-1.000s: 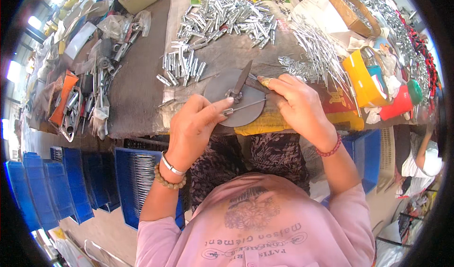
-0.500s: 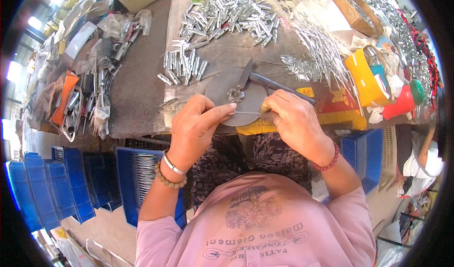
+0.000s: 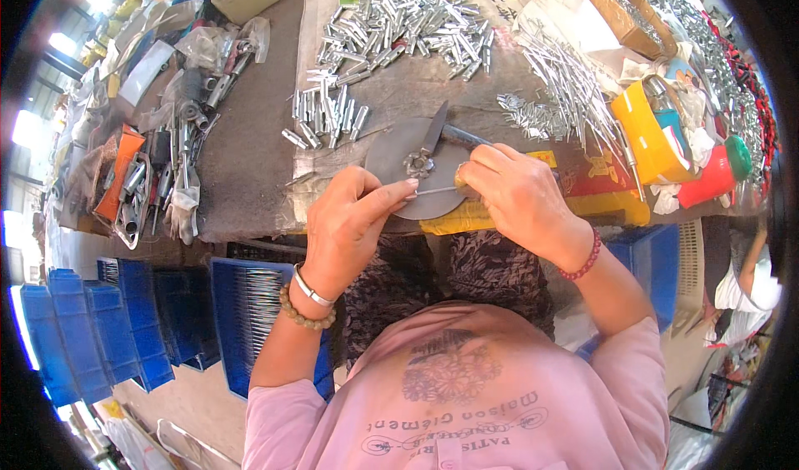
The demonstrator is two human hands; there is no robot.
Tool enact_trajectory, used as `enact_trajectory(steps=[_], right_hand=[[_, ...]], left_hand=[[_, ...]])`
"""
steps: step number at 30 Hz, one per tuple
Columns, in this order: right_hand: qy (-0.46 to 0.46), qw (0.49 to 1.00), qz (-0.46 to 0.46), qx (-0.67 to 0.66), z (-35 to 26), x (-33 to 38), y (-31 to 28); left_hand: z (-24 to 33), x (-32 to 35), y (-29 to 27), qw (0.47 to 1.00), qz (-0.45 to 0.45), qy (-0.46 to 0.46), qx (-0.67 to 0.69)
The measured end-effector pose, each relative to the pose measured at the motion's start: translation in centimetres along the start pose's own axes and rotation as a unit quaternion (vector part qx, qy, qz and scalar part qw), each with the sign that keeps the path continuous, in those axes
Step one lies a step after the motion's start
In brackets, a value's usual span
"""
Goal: Manually assemble and secure metal components using a hammer and anvil plate at a industrial workbench.
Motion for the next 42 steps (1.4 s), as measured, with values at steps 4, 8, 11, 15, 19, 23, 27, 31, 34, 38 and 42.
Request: enact_trajectory(steps=[4, 8, 11, 15, 19, 23, 27, 31, 34, 38, 42], right_hand=[[0.018, 0.999, 0.02, -0.025, 0.2, 0.6, -0.2], [0.022, 1.0, 0.011, -0.007, -0.3, 0.7, -0.4], [0.011, 1.0, 0.026, 0.012, -1.7, 0.5, -1.1], [-0.032, 0.998, 0.02, 0.05, -3.9, -1.0, -2.2], [-0.028, 0.998, -0.004, 0.049, -2.1, -1.0, -1.0], [0.021, 0.999, 0.031, -0.015, 0.1, 0.7, 0.2], [0.059, 0.995, 0.026, -0.07, 0.9, 1.0, 0.6], [0.12, 0.984, -0.019, -0.131, 1.6, 0.6, 1.2], [0.028, 0.997, 0.042, -0.065, 0.2, 0.1, 0.3], [-0.028, 0.999, 0.033, 0.014, -0.3, -0.8, 0.2], [-0.002, 1.0, 0.02, 0.022, -1.3, -0.3, 0.3]], left_hand=[[0.0, 0.1, 0.0, 1.0, 0.001, -0.007, -0.005], [0.0, 0.1, 0.0, 1.0, 0.002, -0.008, 0.003], [-0.1, 0.1, 0.1, 1.0, -0.006, -0.008, -0.005], [-0.5, 0.3, 0.1, 1.0, -0.004, -0.023, 0.005], [-0.3, 0.4, 0.0, 1.0, -0.003, -0.011, -0.023], [-0.3, 0.3, 0.4, 1.0, 0.001, -0.019, -0.01], [-0.3, 0.3, 0.2, 1.0, -0.003, -0.024, -0.01], [-0.4, 0.2, 0.1, 1.0, 0.008, -0.02, -0.008], [-0.1, 0.3, 0.1, 1.0, 0.003, -0.015, -0.013], [-0.1, 0.3, 0.1, 1.0, -0.002, -0.014, -0.018], [-0.2, 0.3, 0.2, 0.999, -0.009, -0.03, -0.022]])
Point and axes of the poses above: each hand's wrist, its own x-axis away from the middle knuckle, its own y-axis out of the palm, z = x × y, the point moved 10 cm from there along -x, towards the middle knuckle, and after that the axes turned 5 degrees about -x, right-handed, at the moved point
